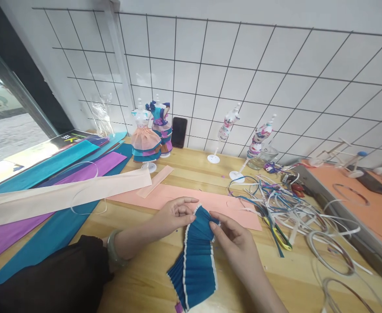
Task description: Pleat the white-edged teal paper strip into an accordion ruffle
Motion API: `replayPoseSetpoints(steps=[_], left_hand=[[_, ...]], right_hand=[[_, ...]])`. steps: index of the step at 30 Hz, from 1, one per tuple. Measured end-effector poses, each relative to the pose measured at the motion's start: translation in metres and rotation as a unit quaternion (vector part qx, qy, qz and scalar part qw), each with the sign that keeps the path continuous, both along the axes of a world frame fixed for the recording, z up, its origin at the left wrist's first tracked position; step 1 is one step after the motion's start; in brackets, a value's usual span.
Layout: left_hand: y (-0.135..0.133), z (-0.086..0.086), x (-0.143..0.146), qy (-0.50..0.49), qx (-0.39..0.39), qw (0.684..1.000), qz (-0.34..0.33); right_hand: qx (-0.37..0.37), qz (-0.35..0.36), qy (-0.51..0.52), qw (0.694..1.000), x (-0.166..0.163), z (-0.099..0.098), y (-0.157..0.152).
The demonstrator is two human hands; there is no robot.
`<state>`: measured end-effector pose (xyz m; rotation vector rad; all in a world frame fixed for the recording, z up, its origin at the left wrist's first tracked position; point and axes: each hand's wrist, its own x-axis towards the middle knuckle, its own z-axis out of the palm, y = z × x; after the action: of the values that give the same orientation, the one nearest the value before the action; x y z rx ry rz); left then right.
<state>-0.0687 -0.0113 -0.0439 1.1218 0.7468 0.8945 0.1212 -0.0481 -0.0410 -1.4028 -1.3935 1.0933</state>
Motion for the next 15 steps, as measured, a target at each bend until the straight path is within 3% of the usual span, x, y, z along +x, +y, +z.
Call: replayPoseSetpoints(steps=[3,9,15], left_hand=[[0.0003,0.0003,0.0007,0.004,-0.003,1.000,0.009],[0.0006,-0.0013,0.0009,0.008,0.008,1.000,0.022],[0.0012,-0.0043,0.0010,-0.003,-0.004,1.000,0.012]], right_hand=[[0.020,0.006,-0.028,0.999,0.0005,-0.0011,-0.0007],[0.148,0.035,-0.179,0.972,-0.0019,0.0012,-0.0037],[0.176,0.040,-0.219,0.959,-0.0004,-0.0012,-0.0034]])
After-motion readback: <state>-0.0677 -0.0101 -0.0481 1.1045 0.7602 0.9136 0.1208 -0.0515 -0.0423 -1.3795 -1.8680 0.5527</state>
